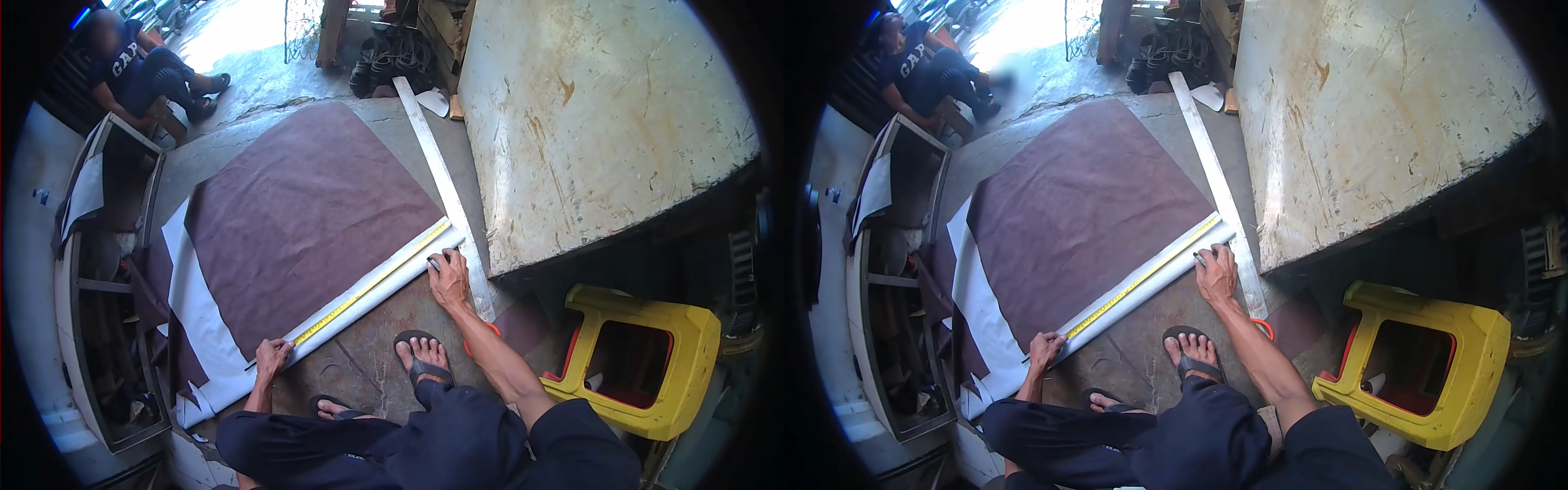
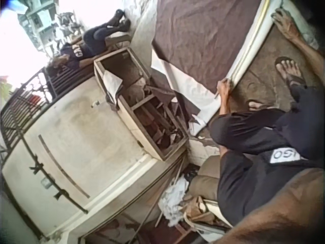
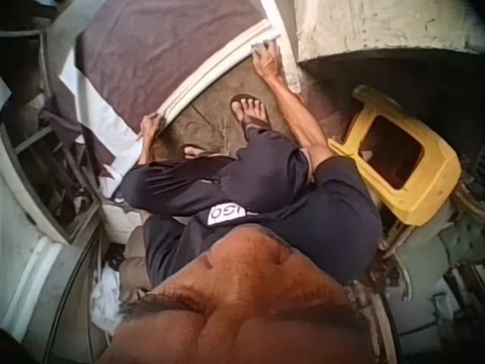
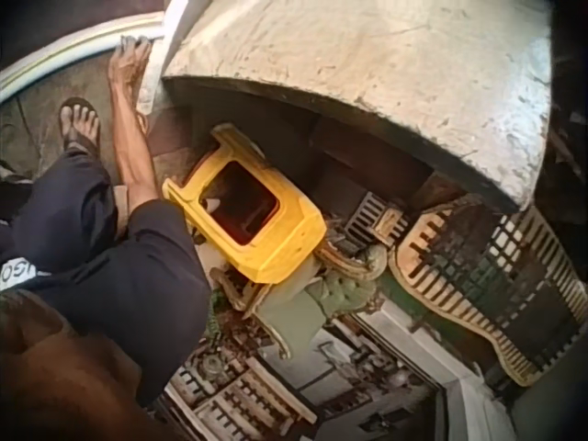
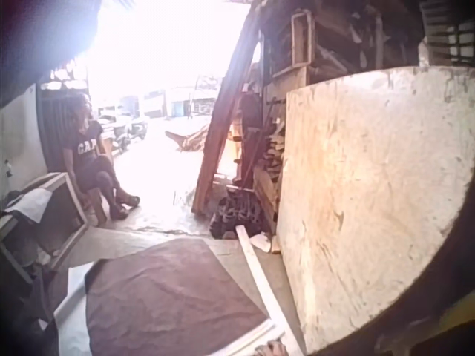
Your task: The person measures and marks a piece of brown fabric on the floor using a tape measure and a pen, and then cuts the fabric with a pair of shears.
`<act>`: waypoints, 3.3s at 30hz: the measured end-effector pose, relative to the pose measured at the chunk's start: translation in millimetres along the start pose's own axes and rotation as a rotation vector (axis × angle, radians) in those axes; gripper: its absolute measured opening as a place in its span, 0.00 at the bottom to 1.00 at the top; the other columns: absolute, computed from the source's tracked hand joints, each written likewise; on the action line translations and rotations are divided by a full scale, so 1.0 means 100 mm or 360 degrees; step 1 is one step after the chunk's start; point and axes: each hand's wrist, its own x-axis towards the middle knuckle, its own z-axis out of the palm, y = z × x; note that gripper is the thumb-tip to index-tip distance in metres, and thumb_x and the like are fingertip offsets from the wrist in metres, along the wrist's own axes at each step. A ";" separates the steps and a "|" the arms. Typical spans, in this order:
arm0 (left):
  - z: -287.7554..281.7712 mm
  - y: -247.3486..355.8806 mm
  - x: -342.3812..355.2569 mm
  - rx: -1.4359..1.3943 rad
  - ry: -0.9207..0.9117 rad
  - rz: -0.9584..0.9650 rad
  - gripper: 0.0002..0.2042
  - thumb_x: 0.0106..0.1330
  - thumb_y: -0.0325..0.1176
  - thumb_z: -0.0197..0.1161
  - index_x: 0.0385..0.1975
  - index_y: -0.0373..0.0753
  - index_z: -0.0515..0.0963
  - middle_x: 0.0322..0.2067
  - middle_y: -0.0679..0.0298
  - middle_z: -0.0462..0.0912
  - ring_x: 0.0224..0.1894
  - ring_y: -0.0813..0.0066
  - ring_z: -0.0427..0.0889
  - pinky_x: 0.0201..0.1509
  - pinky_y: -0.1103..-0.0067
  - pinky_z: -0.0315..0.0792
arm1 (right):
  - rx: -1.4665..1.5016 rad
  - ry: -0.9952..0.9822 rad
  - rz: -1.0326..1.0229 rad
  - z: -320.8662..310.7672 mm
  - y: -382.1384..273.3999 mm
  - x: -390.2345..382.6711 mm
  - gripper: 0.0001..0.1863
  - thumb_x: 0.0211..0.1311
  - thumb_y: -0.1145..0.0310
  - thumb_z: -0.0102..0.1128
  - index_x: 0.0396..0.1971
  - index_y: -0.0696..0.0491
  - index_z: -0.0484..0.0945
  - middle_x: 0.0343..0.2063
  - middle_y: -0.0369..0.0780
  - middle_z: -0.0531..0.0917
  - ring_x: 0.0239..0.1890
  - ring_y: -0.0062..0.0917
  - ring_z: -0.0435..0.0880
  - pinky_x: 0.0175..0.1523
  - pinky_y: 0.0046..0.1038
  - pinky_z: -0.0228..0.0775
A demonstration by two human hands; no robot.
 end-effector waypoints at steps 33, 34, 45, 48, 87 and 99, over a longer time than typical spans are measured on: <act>-0.14 0.34 -0.02 0.0037 -0.0114 -0.0101 0.17 0.61 0.50 0.65 0.41 0.46 0.88 0.42 0.50 0.82 0.50 0.51 0.80 0.55 0.61 0.73 | 0.0729 -0.0739 0.0404 -0.26 -0.71 0.09 0.24 0.71 0.55 0.57 0.61 0.52 0.77 0.45 0.45 0.84 0.44 0.29 0.82 0.51 0.30 0.73; -0.16 0.40 -0.04 0.0054 -0.0099 -0.0081 0.17 0.61 0.50 0.65 0.41 0.46 0.88 0.42 0.49 0.82 0.50 0.51 0.81 0.55 0.61 0.73 | 0.0758 -0.0732 0.0407 -0.18 -0.73 0.12 0.24 0.71 0.54 0.58 0.61 0.52 0.77 0.44 0.43 0.84 0.44 0.28 0.82 0.51 0.29 0.73; -0.12 0.53 -0.05 0.0093 -0.0066 -0.0037 0.17 0.61 0.50 0.66 0.41 0.45 0.88 0.41 0.49 0.82 0.49 0.50 0.81 0.55 0.60 0.73 | 0.0647 -0.0976 0.0779 -0.02 -0.41 0.79 0.45 0.66 0.26 0.36 0.33 0.55 0.87 0.14 0.35 0.74 0.23 0.23 0.75 0.36 0.30 0.68; -0.15 0.43 -0.06 0.0117 -0.0052 -0.0036 0.17 0.61 0.50 0.66 0.41 0.45 0.88 0.41 0.49 0.82 0.49 0.50 0.81 0.55 0.61 0.73 | 0.0729 -0.1162 0.0694 0.08 -0.60 0.81 0.39 0.66 0.30 0.48 0.32 0.55 0.87 0.19 0.36 0.79 0.26 0.22 0.77 0.37 0.27 0.69; -0.13 0.52 -0.09 0.0079 0.0002 -0.0012 0.18 0.60 0.48 0.66 0.40 0.40 0.88 0.38 0.46 0.82 0.47 0.48 0.81 0.54 0.60 0.73 | 0.0340 -0.1395 -0.0048 0.34 -0.44 1.00 0.17 0.55 0.57 0.60 0.35 0.53 0.87 0.28 0.49 0.86 0.36 0.39 0.87 0.46 0.36 0.76; -0.14 0.48 -0.09 0.0082 -0.0007 -0.0054 0.17 0.61 0.48 0.65 0.41 0.44 0.88 0.42 0.50 0.82 0.50 0.50 0.81 0.55 0.61 0.74 | 0.0496 -0.0482 -0.0586 0.35 -0.64 0.48 0.12 0.62 0.64 0.65 0.41 0.55 0.84 0.33 0.45 0.86 0.37 0.37 0.86 0.44 0.35 0.75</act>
